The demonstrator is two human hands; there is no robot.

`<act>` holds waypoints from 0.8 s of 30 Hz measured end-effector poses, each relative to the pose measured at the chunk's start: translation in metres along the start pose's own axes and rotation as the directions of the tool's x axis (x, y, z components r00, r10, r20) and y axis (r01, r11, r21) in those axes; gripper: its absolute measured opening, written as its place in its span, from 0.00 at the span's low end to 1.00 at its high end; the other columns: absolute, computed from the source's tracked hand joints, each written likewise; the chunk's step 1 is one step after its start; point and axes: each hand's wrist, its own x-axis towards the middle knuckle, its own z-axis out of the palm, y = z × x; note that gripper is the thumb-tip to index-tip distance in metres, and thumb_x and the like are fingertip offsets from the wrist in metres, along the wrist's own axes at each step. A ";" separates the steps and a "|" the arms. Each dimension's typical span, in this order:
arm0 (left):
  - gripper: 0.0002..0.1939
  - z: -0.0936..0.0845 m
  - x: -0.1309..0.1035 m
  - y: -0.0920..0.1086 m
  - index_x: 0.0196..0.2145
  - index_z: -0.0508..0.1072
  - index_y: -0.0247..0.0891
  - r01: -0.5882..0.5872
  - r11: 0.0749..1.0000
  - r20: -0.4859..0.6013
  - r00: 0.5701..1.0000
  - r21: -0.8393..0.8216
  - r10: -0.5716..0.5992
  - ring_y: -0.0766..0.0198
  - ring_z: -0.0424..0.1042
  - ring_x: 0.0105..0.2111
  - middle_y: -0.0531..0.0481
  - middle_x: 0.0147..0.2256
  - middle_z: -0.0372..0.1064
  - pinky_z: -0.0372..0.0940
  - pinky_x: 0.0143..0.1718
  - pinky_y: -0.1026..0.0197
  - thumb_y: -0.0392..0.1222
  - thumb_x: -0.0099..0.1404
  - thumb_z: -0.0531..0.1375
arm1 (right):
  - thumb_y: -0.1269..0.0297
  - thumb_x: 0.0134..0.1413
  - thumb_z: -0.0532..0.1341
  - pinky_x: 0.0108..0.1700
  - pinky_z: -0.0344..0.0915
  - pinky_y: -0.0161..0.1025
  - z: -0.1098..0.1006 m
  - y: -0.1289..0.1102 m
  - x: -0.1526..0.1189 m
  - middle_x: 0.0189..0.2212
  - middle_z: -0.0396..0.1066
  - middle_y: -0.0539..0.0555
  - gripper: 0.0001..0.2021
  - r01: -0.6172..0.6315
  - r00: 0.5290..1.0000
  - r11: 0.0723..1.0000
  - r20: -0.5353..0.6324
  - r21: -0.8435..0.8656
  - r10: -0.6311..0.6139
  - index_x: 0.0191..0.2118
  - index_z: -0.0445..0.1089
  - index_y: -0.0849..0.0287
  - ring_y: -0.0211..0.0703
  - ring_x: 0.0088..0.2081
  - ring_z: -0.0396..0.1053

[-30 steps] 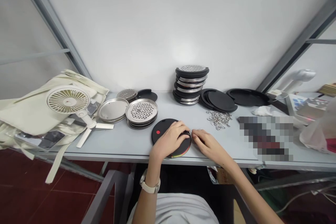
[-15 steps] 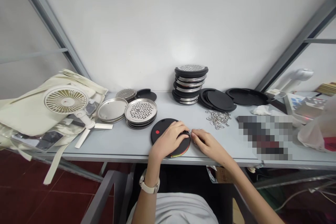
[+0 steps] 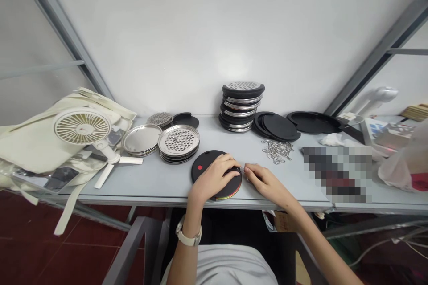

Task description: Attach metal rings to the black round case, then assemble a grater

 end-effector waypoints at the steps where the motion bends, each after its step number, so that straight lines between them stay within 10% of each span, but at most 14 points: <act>1: 0.09 0.000 0.000 0.000 0.43 0.70 0.40 0.003 1.000 -0.003 1.000 -0.008 -0.003 0.62 0.65 0.44 0.49 0.40 0.66 0.60 0.49 0.60 0.38 0.67 0.52 | 0.61 0.65 0.45 0.32 0.59 0.36 0.001 0.000 0.000 0.21 0.59 0.47 0.16 0.002 1.000 1.000 0.000 -0.007 -0.002 0.25 0.55 0.56 0.39 0.27 0.60; 24: 0.11 0.002 -0.001 -0.002 0.45 0.69 0.39 0.020 0.999 0.000 1.000 -0.031 -0.020 0.62 0.65 0.46 0.49 0.42 0.65 0.59 0.51 0.60 0.39 0.67 0.52 | 0.61 0.65 0.45 0.36 0.58 0.38 0.005 0.000 0.001 0.23 0.63 0.49 0.17 0.064 0.998 0.996 -0.004 -0.065 -0.065 0.26 0.60 0.57 0.40 0.28 0.61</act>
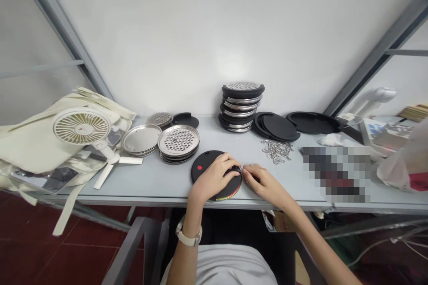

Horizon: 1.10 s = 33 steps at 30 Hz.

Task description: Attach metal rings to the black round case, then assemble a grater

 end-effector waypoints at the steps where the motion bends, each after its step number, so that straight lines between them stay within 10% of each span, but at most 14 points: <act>1: 0.11 0.000 0.000 0.000 0.45 0.69 0.39 -0.003 1.000 0.002 1.000 0.002 0.003 0.62 0.65 0.46 0.49 0.42 0.65 0.59 0.51 0.60 0.39 0.67 0.52 | 0.61 0.65 0.45 0.36 0.57 0.38 0.000 0.000 0.000 0.22 0.63 0.49 0.17 -0.002 1.000 1.000 -0.001 -0.004 0.002 0.25 0.59 0.57 0.40 0.28 0.61; 33: 0.10 0.000 -0.001 0.000 0.44 0.69 0.40 0.006 1.000 -0.010 1.000 0.003 -0.006 0.62 0.65 0.45 0.49 0.42 0.65 0.60 0.50 0.59 0.39 0.66 0.53 | 0.62 0.66 0.45 0.36 0.58 0.38 0.000 -0.001 -0.001 0.25 0.66 0.50 0.16 -0.021 1.000 1.000 -0.007 -0.018 0.021 0.27 0.60 0.56 0.42 0.30 0.63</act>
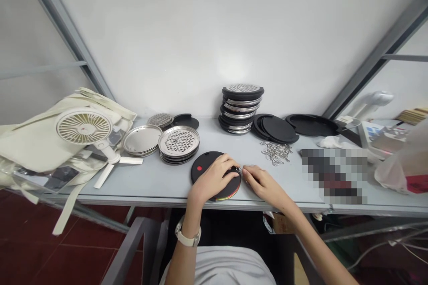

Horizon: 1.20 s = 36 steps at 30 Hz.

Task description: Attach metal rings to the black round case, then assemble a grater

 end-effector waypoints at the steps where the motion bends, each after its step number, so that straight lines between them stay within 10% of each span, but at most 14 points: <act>1: 0.10 0.000 0.000 0.000 0.45 0.69 0.40 0.007 1.000 0.001 1.000 -0.003 -0.007 0.63 0.65 0.45 0.49 0.42 0.64 0.60 0.50 0.60 0.38 0.66 0.53 | 0.62 0.66 0.45 0.37 0.58 0.38 0.001 -0.001 0.000 0.25 0.66 0.50 0.16 0.001 1.000 1.000 -0.007 -0.020 -0.002 0.27 0.60 0.56 0.42 0.31 0.64; 36: 0.11 0.002 0.001 0.000 0.44 0.70 0.40 -0.020 0.999 0.003 1.000 0.036 0.020 0.63 0.64 0.46 0.49 0.42 0.64 0.59 0.52 0.59 0.36 0.66 0.52 | 0.62 0.65 0.45 0.33 0.58 0.38 -0.001 -0.001 -0.001 0.22 0.61 0.48 0.15 -0.019 1.000 0.999 0.002 0.030 0.019 0.26 0.55 0.56 0.41 0.28 0.61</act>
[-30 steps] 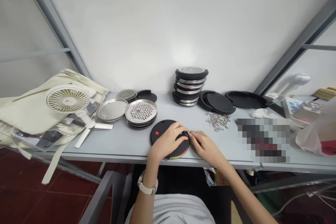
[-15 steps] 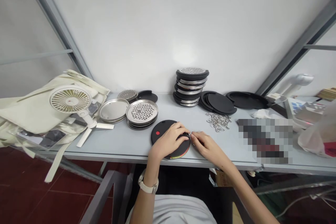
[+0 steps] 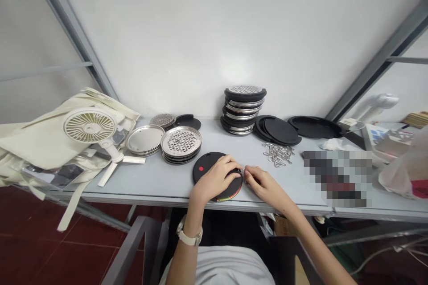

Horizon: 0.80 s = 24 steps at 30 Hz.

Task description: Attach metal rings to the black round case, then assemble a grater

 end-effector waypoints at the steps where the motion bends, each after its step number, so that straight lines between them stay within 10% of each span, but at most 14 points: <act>1: 0.11 0.000 0.000 0.000 0.44 0.70 0.40 0.001 1.000 0.000 1.000 -0.002 -0.001 0.63 0.64 0.46 0.49 0.42 0.64 0.59 0.52 0.59 0.36 0.66 0.52 | 0.63 0.65 0.45 0.33 0.58 0.38 0.000 0.000 0.000 0.22 0.61 0.48 0.15 0.000 1.000 1.000 -0.001 -0.004 0.000 0.26 0.55 0.56 0.41 0.28 0.61; 24: 0.11 0.000 0.000 0.000 0.45 0.70 0.40 0.015 1.000 0.004 1.000 -0.021 -0.015 0.64 0.64 0.45 0.49 0.43 0.64 0.59 0.52 0.59 0.36 0.67 0.51 | 0.61 0.66 0.45 0.36 0.59 0.40 0.002 0.004 0.002 0.24 0.66 0.50 0.17 0.021 1.000 1.000 0.018 0.018 -0.021 0.27 0.61 0.57 0.42 0.29 0.63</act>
